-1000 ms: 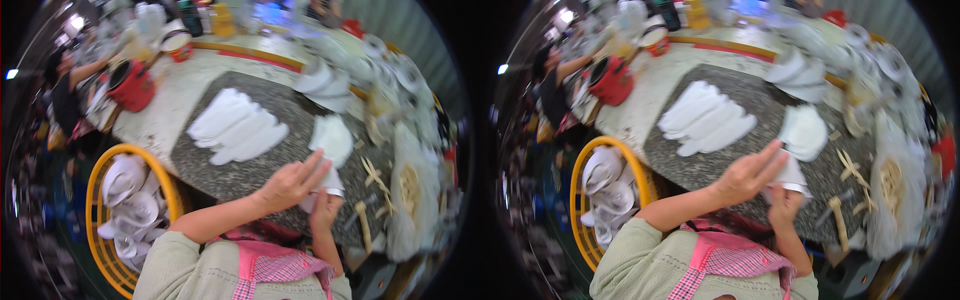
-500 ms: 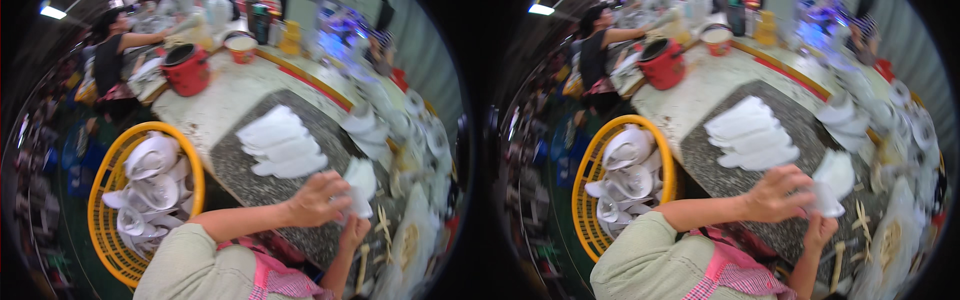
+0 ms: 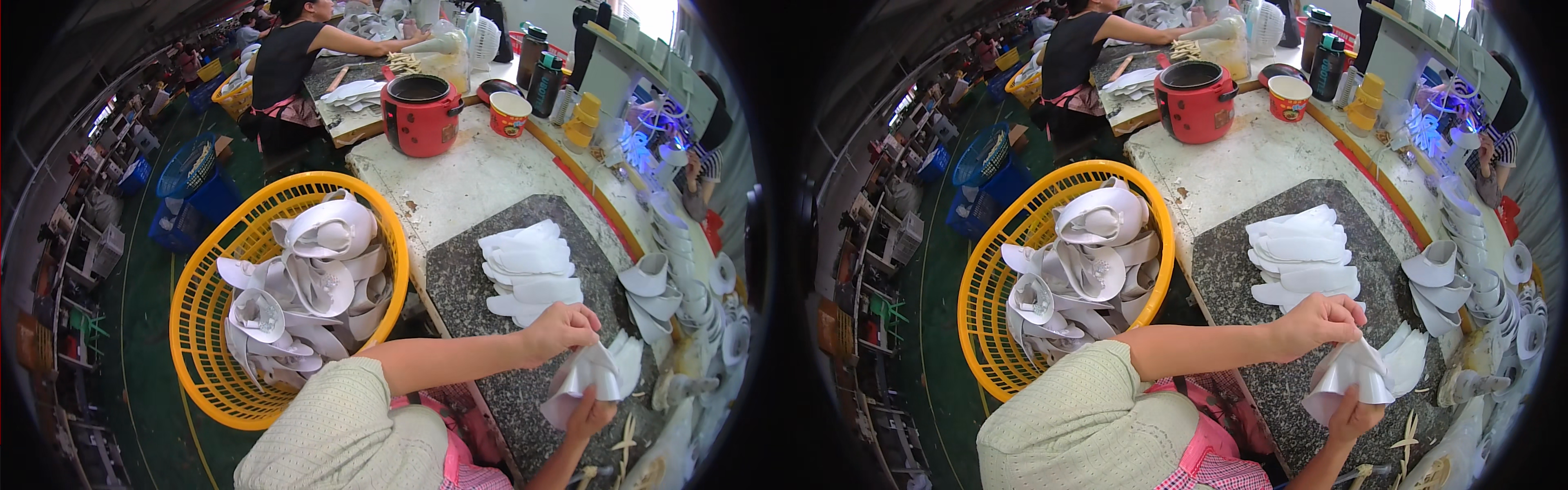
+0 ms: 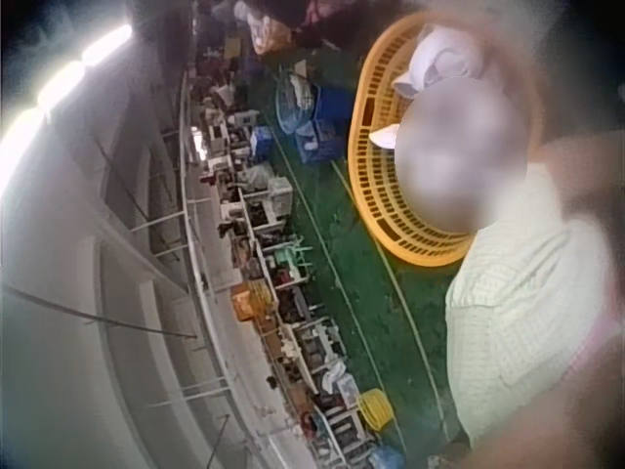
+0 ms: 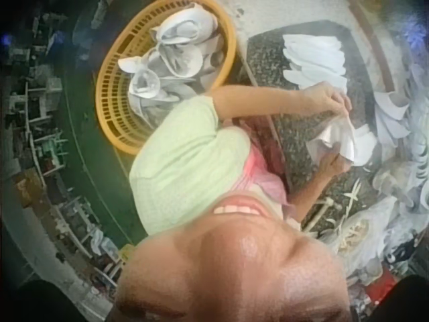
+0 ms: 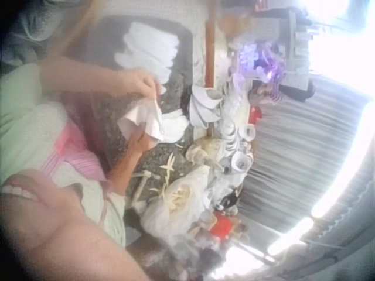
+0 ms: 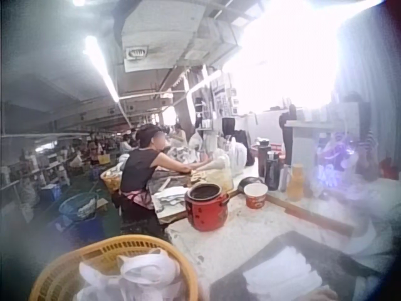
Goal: The person assembles footwear uppers by hand, taking shoe upper components, attaching lining pieces and padding inserts to them, and pressing the parts together.
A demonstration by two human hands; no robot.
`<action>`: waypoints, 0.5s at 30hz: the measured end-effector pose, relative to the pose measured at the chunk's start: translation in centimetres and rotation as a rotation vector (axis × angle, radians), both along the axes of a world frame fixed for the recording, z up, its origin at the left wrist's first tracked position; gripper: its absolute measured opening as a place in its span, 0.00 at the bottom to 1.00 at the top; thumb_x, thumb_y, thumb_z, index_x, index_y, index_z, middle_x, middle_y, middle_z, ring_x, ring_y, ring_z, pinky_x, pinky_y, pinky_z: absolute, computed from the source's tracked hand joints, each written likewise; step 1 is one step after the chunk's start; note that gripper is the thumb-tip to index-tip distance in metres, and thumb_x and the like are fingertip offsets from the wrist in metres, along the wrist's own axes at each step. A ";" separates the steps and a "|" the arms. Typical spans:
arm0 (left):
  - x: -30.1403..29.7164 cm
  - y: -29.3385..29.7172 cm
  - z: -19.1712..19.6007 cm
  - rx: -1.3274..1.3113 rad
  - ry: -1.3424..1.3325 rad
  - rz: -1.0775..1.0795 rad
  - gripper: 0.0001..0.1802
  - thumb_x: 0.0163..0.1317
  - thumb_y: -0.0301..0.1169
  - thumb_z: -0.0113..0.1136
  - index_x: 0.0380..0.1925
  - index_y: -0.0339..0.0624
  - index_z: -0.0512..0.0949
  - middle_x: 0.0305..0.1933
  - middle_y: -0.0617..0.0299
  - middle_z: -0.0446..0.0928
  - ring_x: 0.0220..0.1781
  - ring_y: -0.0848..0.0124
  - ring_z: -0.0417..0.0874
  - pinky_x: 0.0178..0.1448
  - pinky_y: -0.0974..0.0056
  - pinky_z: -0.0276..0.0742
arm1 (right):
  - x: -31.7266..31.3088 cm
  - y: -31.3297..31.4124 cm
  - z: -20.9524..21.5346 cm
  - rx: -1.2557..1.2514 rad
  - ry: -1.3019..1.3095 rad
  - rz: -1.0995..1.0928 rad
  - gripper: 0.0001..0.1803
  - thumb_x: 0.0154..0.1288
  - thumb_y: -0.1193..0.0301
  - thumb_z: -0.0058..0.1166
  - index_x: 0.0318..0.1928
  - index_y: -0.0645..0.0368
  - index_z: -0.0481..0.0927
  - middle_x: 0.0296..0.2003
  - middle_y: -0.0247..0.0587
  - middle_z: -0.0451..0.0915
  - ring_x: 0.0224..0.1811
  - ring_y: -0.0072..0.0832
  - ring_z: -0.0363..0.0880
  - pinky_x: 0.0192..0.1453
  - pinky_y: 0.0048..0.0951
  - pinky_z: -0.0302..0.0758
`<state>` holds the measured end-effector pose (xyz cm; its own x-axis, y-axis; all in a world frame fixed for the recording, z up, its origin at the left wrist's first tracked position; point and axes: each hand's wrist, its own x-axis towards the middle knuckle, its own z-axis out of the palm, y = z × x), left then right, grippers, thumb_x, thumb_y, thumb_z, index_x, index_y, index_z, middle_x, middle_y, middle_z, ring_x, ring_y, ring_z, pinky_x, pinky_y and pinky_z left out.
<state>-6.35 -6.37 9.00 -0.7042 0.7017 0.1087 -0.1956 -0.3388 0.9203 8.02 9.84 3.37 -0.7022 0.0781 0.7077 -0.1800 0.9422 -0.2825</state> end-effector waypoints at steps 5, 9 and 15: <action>-2.3 -0.5 1.2 0.237 -0.265 -0.114 0.09 0.55 0.29 0.61 0.23 0.33 0.80 0.43 0.60 0.71 0.41 0.74 0.72 0.43 0.70 0.70 | 2.7 4.1 -1.9 -0.780 0.240 0.259 0.14 0.60 0.70 0.49 0.37 0.71 0.79 0.32 0.48 0.79 0.33 0.36 0.77 0.35 0.34 0.71; -3.2 -0.8 0.8 0.224 0.196 -0.359 0.14 0.52 0.37 0.67 0.30 0.35 0.80 0.47 0.56 0.71 0.46 0.70 0.74 0.47 0.66 0.71 | 2.6 2.5 3.3 -0.449 0.042 -0.040 0.12 0.60 0.72 0.48 0.34 0.70 0.78 0.28 0.45 0.77 0.31 0.36 0.76 0.36 0.35 0.70; 0.2 0.0 -5.9 -0.414 0.499 -0.404 0.22 0.34 0.35 0.73 0.29 0.36 0.77 0.35 0.56 0.78 0.45 0.59 0.77 0.45 0.60 0.72 | 4.1 1.5 -4.4 -0.203 -0.334 0.102 0.12 0.53 0.75 0.56 0.38 0.67 0.79 0.37 0.51 0.77 0.41 0.46 0.74 0.47 0.42 0.69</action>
